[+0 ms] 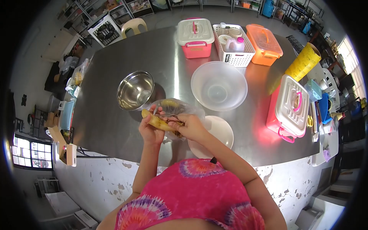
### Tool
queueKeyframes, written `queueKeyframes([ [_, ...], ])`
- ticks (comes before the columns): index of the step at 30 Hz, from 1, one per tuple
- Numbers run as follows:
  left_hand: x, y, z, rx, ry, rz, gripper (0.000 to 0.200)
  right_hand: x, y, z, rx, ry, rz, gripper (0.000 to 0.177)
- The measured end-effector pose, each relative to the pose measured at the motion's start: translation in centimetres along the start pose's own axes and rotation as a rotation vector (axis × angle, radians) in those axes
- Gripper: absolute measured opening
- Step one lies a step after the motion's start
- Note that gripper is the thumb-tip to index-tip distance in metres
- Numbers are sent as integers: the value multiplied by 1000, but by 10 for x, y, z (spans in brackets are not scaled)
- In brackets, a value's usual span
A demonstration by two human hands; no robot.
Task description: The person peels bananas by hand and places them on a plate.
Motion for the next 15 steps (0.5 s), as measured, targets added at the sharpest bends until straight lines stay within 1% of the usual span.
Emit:
queueKeyframes([
  [1,0,1,1,-4,1,0,39,-3,-1,0,1,-3,-2,19],
  [3,-1,-1,2,-4,-14,12,40,-17,-3,-1,13,-110,-104,18],
  [7,-4,0,3,-34,-42,-10,40,-17,-3,-1,39,-129,-156,20],
  [9,-5,1,2,-28,-78,-42,43,-13,-3,0,30,5,-166,21],
  [10,-4,1,2,-28,-78,-42,43,-18,-5,0,29,5,-166,21],
  [12,-5,1,3,-56,-116,-3,50,-18,-6,-1,-17,180,-96,23],
  [13,-3,2,4,-56,-114,-4,50,-15,-5,0,-19,179,-97,23],
  [15,-5,8,5,-147,-210,-31,62,-3,-4,2,2,159,30,25],
])
Point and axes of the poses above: each hand's wrist, its own z-axis towards the middle knuckle, its own y-axis out of the palm, x = y × z, the point moved 5 cm from there along z, towards the middle knuckle, and after that the axes turned 3 degrees about -x, right-handed, at the moved point
